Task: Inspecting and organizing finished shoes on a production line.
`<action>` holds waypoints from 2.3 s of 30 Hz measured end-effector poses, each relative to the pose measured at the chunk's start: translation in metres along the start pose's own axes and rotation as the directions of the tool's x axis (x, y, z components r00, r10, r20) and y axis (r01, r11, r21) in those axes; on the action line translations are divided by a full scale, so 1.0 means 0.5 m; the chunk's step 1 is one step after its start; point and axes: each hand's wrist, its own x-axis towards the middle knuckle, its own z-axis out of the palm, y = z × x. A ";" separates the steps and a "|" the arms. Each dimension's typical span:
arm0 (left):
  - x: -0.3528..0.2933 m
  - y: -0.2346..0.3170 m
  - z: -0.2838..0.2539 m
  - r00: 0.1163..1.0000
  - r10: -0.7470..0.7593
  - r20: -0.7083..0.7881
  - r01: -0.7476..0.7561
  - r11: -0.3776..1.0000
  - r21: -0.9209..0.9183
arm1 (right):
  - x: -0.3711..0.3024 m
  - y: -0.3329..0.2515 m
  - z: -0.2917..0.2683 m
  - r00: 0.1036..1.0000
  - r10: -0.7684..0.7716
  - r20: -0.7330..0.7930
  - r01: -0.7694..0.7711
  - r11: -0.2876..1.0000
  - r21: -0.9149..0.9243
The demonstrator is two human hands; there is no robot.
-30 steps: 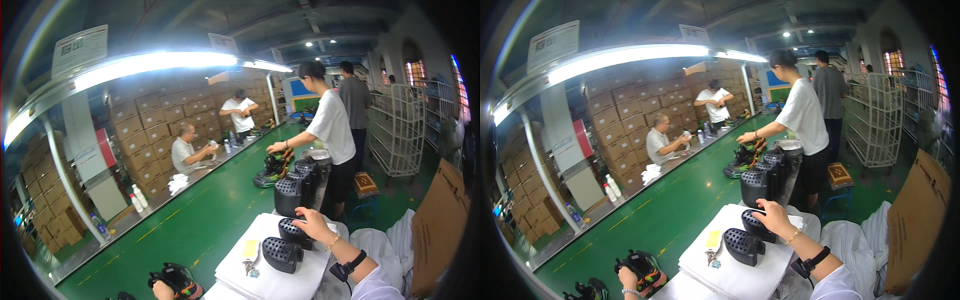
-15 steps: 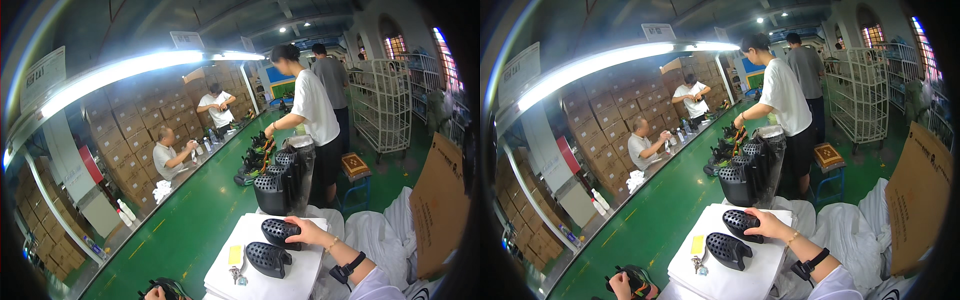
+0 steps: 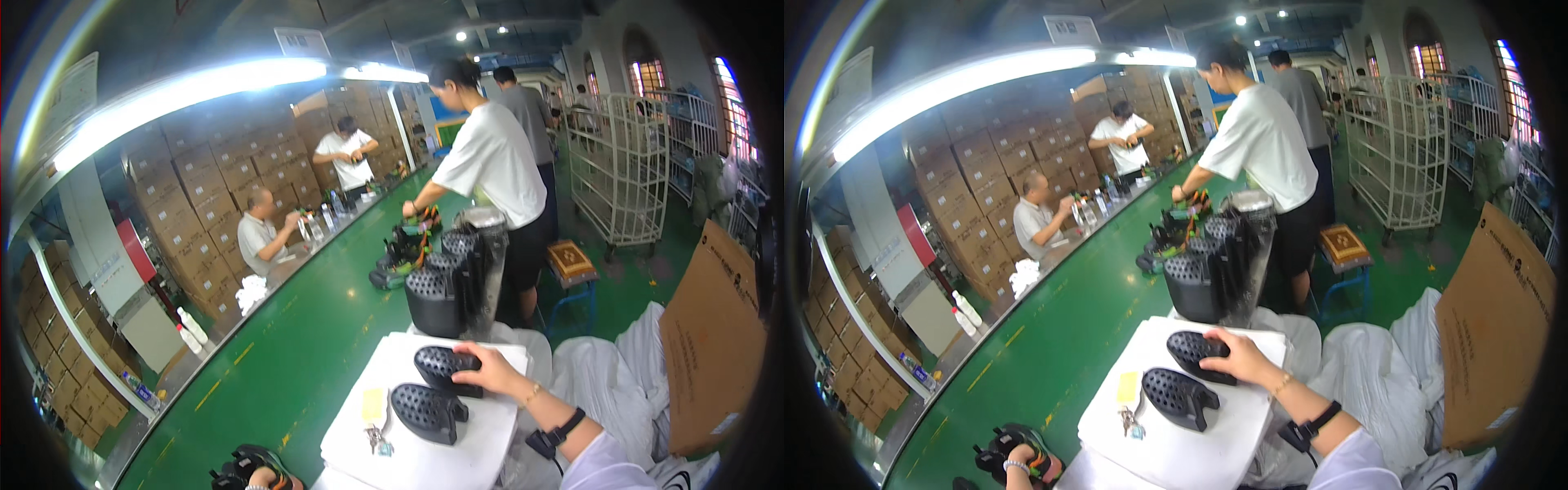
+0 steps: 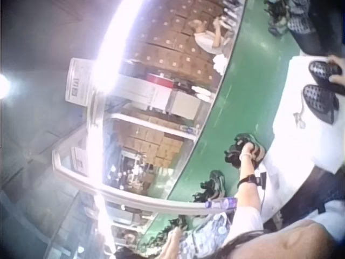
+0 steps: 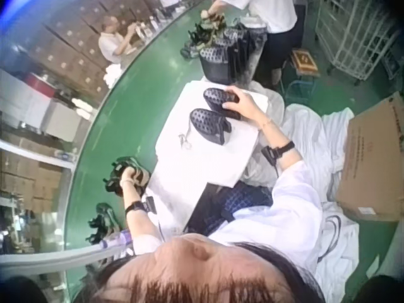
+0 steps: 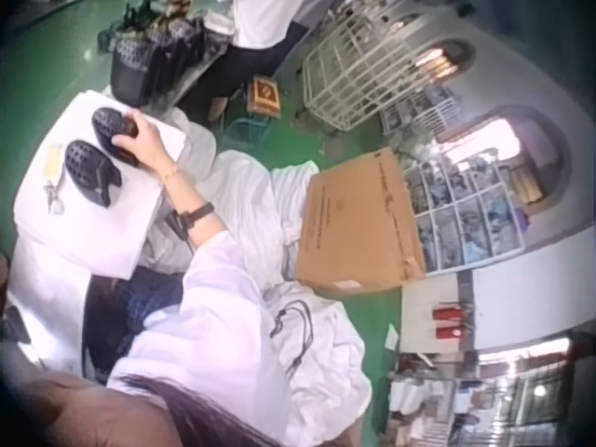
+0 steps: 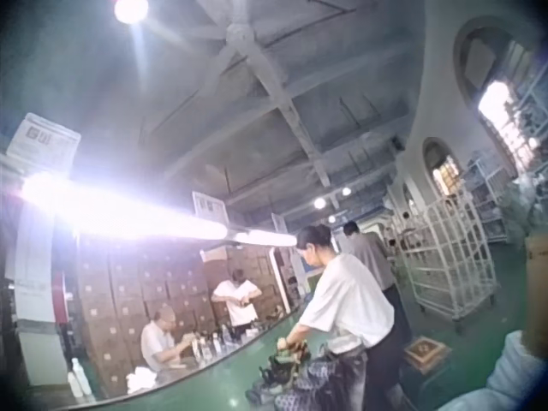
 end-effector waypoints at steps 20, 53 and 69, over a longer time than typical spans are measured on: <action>-0.047 0.196 0.153 0.977 -0.182 0.107 0.204 0.947 -0.247 | -0.033 -0.025 -0.016 0.999 -0.014 -0.040 0.008 0.991 -0.136; -0.168 -0.041 0.132 0.810 -0.047 -0.584 -0.055 0.986 -0.157 | 0.008 -0.476 0.842 0.763 -0.361 0.537 0.548 0.801 -0.240; -0.144 -0.094 0.155 0.664 -0.140 -0.735 0.034 0.987 -0.157 | -0.006 -0.470 0.932 0.763 0.024 0.645 0.383 0.789 -0.481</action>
